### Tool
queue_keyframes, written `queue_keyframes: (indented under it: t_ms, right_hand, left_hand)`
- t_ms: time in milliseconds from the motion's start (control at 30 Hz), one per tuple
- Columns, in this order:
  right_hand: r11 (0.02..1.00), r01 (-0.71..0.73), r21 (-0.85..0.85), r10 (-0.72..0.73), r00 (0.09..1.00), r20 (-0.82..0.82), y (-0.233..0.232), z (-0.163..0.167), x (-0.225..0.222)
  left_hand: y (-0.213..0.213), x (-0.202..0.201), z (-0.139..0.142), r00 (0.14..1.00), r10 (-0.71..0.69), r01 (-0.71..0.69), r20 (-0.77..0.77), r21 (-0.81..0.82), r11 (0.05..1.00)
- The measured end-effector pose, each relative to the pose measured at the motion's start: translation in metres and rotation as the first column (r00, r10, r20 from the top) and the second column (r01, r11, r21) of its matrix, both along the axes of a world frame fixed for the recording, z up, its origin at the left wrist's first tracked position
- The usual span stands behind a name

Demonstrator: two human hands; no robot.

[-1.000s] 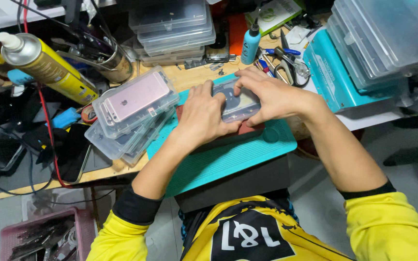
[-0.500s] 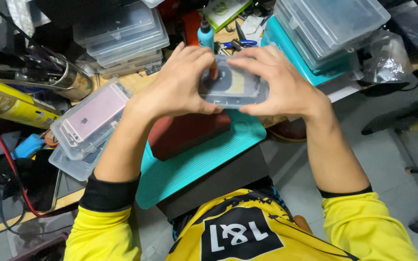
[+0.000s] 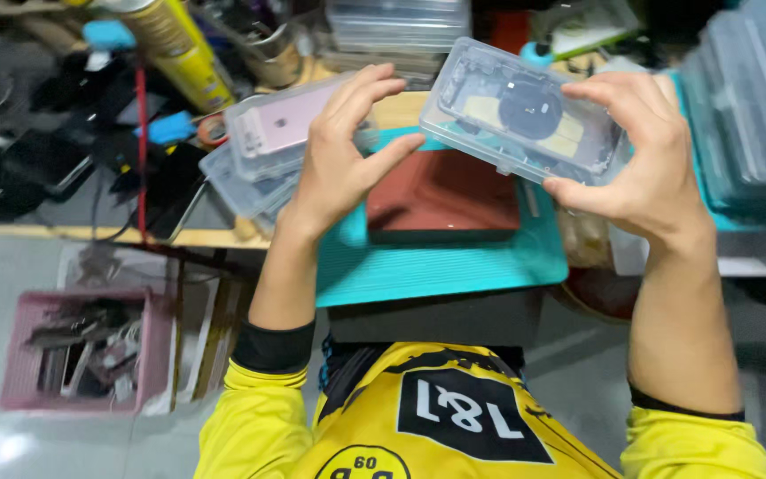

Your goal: The person pries and scrapes old adhesive and residue from the inside of a disassembled smartphone frame using a small pry tool, then sorts removed parts into plastic storage boxes, handles a phone battery, and presses components back into the phone frame on a repair mat.

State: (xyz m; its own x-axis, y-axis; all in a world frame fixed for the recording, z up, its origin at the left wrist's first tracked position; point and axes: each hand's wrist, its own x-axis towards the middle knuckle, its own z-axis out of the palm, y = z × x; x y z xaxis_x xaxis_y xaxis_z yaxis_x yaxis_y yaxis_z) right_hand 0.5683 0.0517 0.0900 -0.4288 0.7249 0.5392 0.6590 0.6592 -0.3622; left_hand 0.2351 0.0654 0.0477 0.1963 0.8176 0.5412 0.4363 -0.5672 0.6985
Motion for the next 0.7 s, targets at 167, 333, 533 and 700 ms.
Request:
queue_keyframes:
  t_ms: [167, 333, 533, 700]
  right_hand:
    - [0.969, -0.246, -0.025, 0.246, 0.969, 0.020, 0.059, -0.001, -0.100]
    - [0.869, -0.479, -0.123, 0.483, 0.876, 0.007, 0.113, -0.002, -0.209]
    - [0.790, -0.516, -0.331, 0.576, 0.810, 0.110, 0.166, -0.008, -0.277]
    - [0.792, -0.332, -0.513, 0.455, 0.880, 0.133, 0.191, -0.022, -0.284]
  left_hand:
    - [-0.030, -0.104, -0.012, 0.922, 0.388, -0.385, -0.010, 0.110, 0.917]
    - [-0.019, -0.179, -0.014, 0.934, 0.306, -0.302, -0.187, 0.050, 0.952]
    - [0.029, -0.220, -0.016, 0.949, 0.220, -0.250, -0.228, -0.114, 0.961]
    - [0.037, -0.235, -0.025, 0.896, 0.295, -0.326, -0.331, -0.043, 0.944]
